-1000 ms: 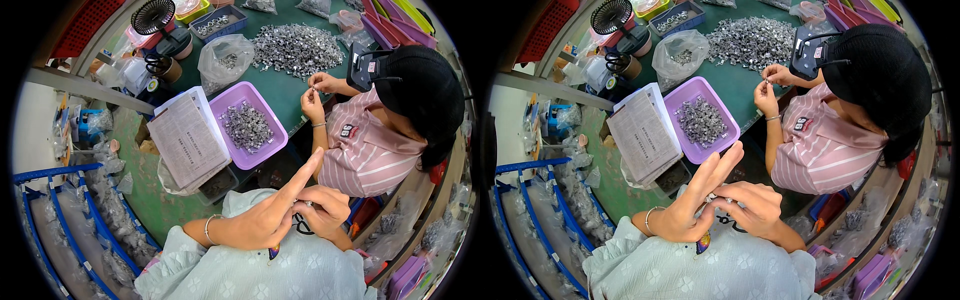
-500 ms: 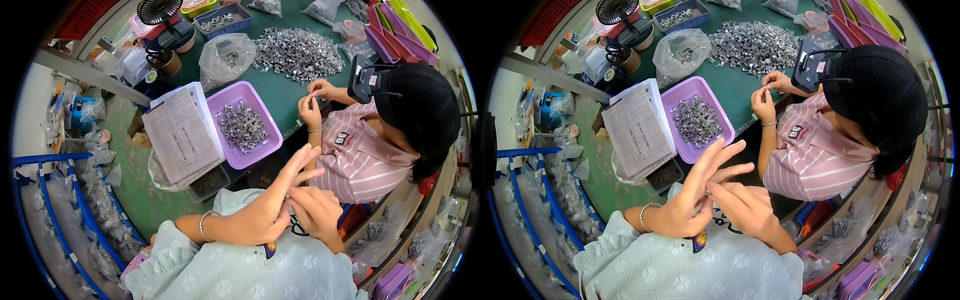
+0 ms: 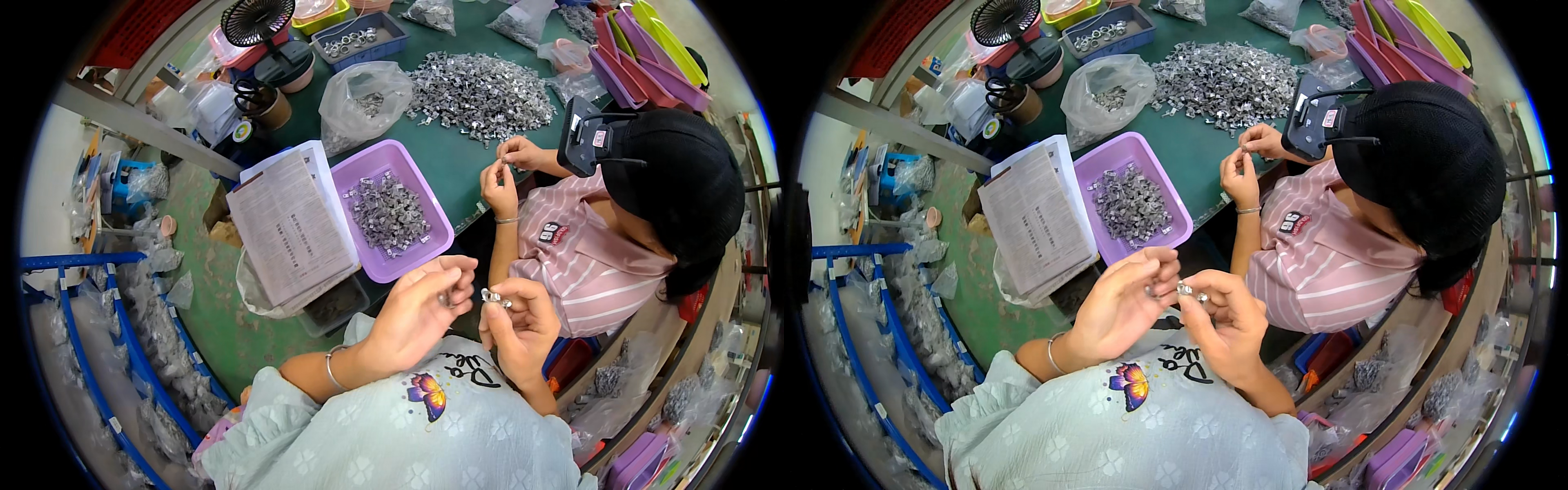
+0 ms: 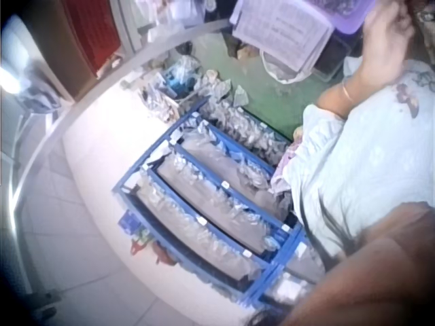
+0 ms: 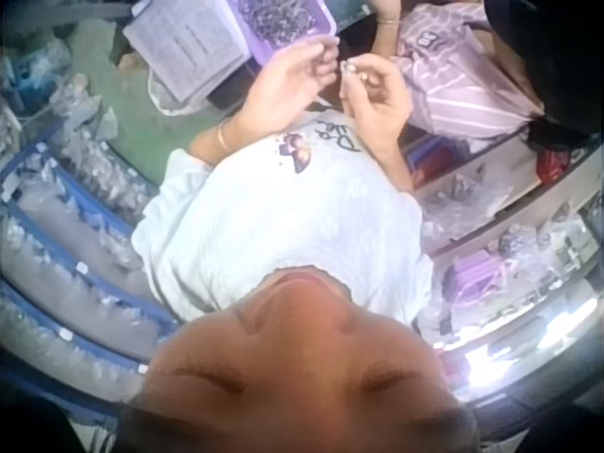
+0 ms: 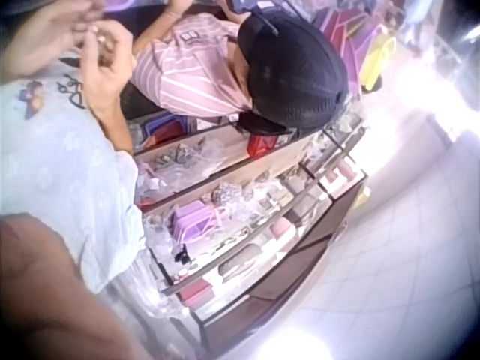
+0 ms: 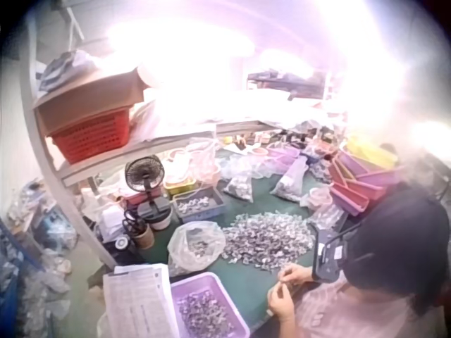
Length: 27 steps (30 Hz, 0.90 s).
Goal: The person picks small metallic components from a pile on a green table and assembles them by hand, placing finished units into a purple tray. The person occasionally moves items aside to access more parts and continues the assembly process throughout the clip.
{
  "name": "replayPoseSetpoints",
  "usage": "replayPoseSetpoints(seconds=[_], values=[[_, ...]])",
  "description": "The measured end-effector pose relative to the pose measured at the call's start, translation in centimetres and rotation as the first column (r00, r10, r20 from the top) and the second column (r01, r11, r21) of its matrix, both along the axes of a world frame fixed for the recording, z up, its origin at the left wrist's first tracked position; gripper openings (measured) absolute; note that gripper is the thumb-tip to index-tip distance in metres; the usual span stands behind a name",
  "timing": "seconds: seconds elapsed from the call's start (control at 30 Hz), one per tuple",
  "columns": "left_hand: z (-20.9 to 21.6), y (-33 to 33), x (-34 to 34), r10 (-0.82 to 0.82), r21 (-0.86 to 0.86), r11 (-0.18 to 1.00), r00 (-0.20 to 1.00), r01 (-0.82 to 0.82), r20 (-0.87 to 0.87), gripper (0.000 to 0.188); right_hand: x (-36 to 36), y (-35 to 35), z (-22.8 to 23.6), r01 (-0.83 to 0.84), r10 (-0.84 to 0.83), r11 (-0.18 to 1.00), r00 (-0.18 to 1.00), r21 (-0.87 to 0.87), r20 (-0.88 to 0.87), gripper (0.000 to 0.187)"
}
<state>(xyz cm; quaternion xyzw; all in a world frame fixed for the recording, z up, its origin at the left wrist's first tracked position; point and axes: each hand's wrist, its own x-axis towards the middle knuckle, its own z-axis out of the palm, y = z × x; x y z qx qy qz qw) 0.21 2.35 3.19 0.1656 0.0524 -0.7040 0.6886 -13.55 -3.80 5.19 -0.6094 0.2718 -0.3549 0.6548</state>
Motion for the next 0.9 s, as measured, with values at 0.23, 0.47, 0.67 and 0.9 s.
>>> replayPoseSetpoints(seconds=[0.23, 0.47, 0.67, 0.9], values=[[2.8, 0.2, 0.0, 0.013, -0.118, 0.987, 0.670, 0.111, 0.742, 0.020, -1.0, -0.3, 1.0, -0.025, 0.027, 0.997, 0.999, -0.068, 0.020, 0.021], [3.1, 0.5, 0.0, 0.039, -0.133, 0.986, 0.630, 0.103, 0.775, 0.017, -1.4, -0.2, 1.1, -0.036, 0.037, 0.986, 0.999, -0.160, 0.001, 0.020], [3.1, 0.5, 0.0, 0.046, -0.167, 0.978, 0.649, 0.126, 0.759, 0.015, -1.4, -0.2, 1.4, -0.043, 0.047, 0.974, 0.999, -0.223, 0.011, 0.022], [2.8, 0.6, -0.2, 0.062, -0.195, 0.971, 0.640, 0.138, 0.766, 0.015, -1.5, -0.3, 1.5, -0.056, 0.067, 0.950, 0.998, -0.307, 0.023, 0.026]])
